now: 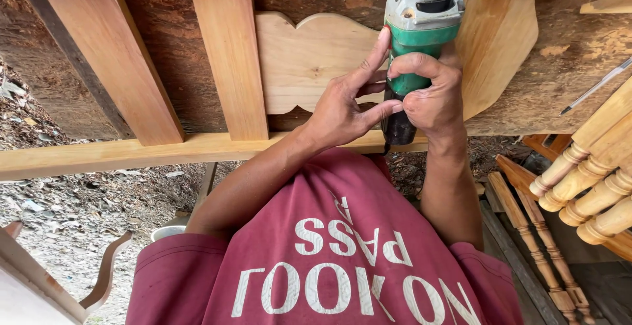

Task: The person uses a handheld angle grinder with a sanding disc to smooth the edges and surfaces of a wooden plank. They hold the wood with one hand and guide the tool along the length of the plank, then move to sand the edges of a wooden chair frame.

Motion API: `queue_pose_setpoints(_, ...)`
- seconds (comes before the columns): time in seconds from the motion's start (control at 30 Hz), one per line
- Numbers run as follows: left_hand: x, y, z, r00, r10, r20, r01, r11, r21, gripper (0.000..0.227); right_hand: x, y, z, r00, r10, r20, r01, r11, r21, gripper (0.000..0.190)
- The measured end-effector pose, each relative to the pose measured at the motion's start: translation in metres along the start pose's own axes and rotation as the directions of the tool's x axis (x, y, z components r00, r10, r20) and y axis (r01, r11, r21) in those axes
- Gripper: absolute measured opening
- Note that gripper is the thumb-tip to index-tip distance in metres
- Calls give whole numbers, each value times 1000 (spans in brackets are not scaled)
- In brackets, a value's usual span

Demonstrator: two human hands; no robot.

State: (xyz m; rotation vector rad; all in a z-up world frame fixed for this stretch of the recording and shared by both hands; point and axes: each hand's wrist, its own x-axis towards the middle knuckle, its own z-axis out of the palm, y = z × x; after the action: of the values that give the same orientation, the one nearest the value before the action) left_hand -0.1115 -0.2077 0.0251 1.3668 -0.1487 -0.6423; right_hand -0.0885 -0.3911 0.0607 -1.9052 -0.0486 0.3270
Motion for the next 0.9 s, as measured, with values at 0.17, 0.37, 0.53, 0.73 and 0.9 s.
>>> queue_pose_setpoints(0.17, 5, -3, 8, 1000, -1, 9, 1, 1000, -4, 94, -3, 7, -9, 999, -30, -12, 30, 999, -24, 39)
queue_pose_setpoints(0.37, 12, 1, 18, 1000, -5, 19, 5, 1000, -17, 94, -10, 14, -19, 999, -26, -39, 23, 997, -80, 41)
queue_pose_setpoints(0.53, 18, -2, 27, 1000, 1, 31, 0, 1000, -11, 93, -14, 15, -27, 998, 11, -55, -14, 999, -51, 40)
queue_pose_setpoints(0.73, 23, -6, 36, 999, 10, 52, -9, 1000, -9, 95, -18, 23, -39, 998, 25, -52, -25, 1000, -8, 38)
queue_pose_setpoints(0.9, 29, -6, 44, 998, 1, 62, -1, 1000, -8, 95, -22, 26, -46, 997, 8, -76, -11, 999, -37, 42)
